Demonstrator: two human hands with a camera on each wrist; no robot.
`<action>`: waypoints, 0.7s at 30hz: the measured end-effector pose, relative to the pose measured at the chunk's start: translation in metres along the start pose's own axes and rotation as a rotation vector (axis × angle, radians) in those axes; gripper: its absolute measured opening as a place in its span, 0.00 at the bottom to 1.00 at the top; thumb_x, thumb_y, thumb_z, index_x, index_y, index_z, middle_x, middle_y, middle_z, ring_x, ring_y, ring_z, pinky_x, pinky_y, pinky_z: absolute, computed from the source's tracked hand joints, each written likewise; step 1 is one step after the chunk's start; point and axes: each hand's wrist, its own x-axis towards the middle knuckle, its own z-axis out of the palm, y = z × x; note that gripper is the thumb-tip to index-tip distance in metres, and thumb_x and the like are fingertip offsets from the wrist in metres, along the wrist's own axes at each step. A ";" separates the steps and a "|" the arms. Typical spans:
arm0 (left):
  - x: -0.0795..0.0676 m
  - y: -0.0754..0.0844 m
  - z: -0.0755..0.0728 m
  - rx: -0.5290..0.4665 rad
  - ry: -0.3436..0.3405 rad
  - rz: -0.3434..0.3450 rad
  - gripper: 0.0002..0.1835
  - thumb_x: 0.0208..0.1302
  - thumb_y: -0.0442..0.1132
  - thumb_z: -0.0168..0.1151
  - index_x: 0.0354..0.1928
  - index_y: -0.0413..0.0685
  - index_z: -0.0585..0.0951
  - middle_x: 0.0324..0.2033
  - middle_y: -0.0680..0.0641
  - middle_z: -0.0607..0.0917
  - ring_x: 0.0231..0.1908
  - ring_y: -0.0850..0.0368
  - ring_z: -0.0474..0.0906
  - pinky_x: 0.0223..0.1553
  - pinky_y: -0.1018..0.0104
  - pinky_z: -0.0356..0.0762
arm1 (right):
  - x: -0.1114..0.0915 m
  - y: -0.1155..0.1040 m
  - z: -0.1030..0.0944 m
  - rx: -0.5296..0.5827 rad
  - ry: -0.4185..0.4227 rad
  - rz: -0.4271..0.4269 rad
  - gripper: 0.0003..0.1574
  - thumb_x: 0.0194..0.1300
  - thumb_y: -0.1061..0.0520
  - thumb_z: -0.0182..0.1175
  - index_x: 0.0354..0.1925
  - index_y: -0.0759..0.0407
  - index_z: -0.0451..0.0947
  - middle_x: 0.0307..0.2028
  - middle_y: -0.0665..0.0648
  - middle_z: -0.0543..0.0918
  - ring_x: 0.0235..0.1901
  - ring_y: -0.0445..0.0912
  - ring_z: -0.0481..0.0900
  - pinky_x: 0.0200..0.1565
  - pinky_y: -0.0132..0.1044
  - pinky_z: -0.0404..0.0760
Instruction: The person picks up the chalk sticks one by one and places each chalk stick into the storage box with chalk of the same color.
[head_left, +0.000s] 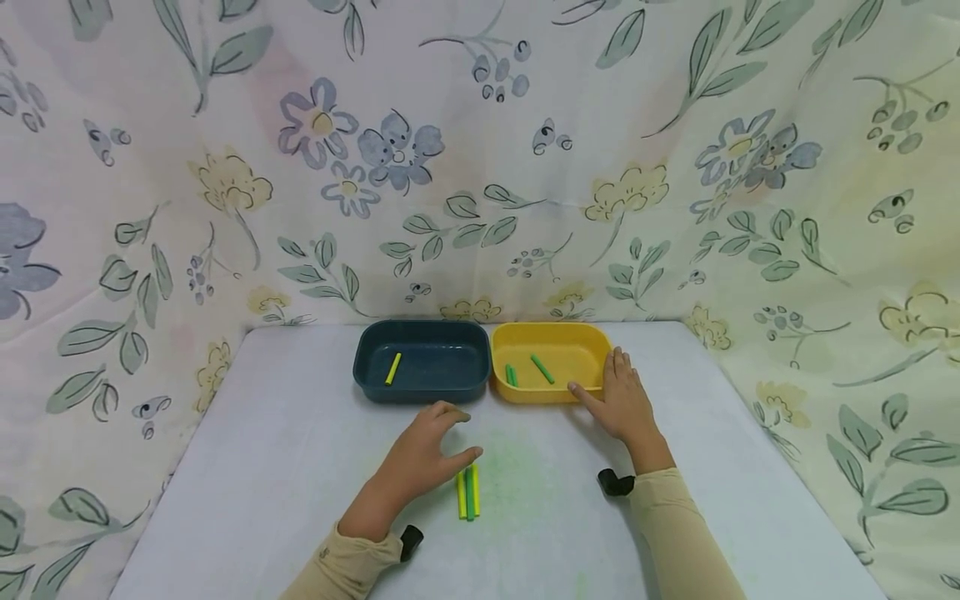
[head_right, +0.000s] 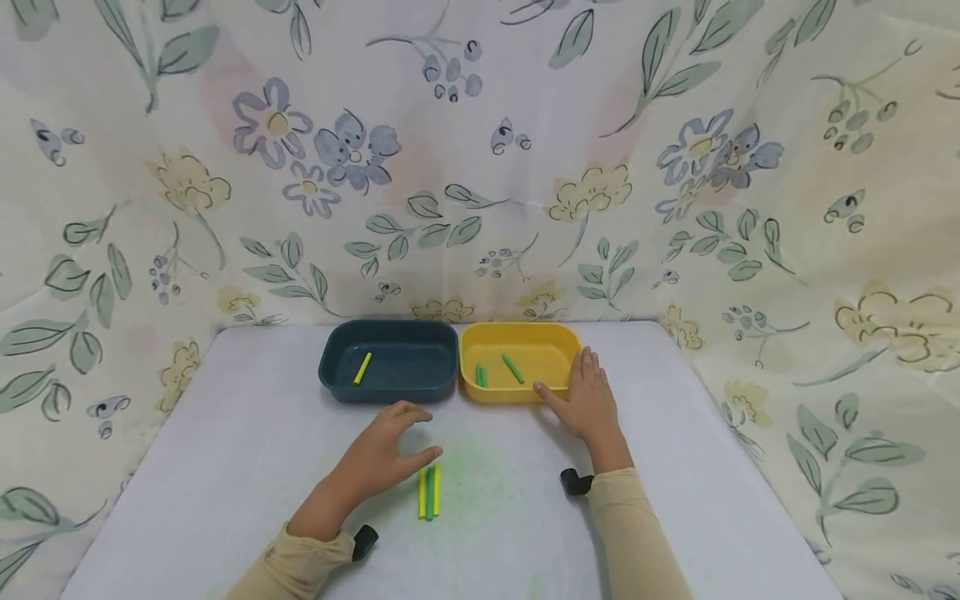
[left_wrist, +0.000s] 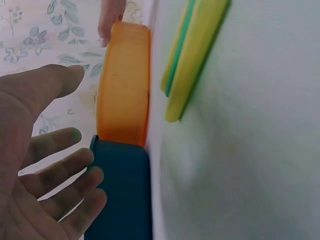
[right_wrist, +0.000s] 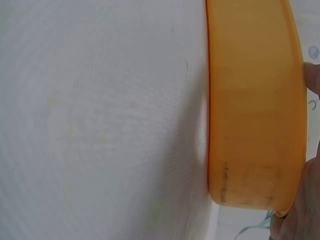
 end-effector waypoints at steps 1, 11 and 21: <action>-0.002 0.000 0.000 -0.003 -0.010 -0.005 0.29 0.64 0.55 0.78 0.61 0.48 0.85 0.56 0.52 0.83 0.58 0.53 0.80 0.60 0.51 0.84 | 0.000 0.000 0.000 0.002 -0.001 -0.001 0.77 0.72 0.15 0.43 0.83 0.75 0.35 0.84 0.74 0.37 0.84 0.69 0.36 0.83 0.65 0.41; -0.010 -0.007 0.004 0.008 -0.051 0.011 0.28 0.64 0.56 0.77 0.60 0.47 0.85 0.53 0.52 0.83 0.57 0.55 0.81 0.62 0.53 0.83 | 0.001 0.001 -0.001 -0.002 0.005 -0.009 0.77 0.72 0.15 0.43 0.82 0.76 0.35 0.84 0.75 0.37 0.84 0.70 0.37 0.83 0.65 0.42; -0.019 -0.007 0.003 -0.020 -0.100 -0.004 0.27 0.65 0.53 0.77 0.58 0.45 0.86 0.52 0.51 0.83 0.56 0.52 0.80 0.61 0.48 0.82 | 0.001 -0.001 0.000 0.005 -0.003 -0.010 0.77 0.72 0.15 0.44 0.82 0.76 0.34 0.84 0.74 0.37 0.84 0.70 0.37 0.83 0.65 0.42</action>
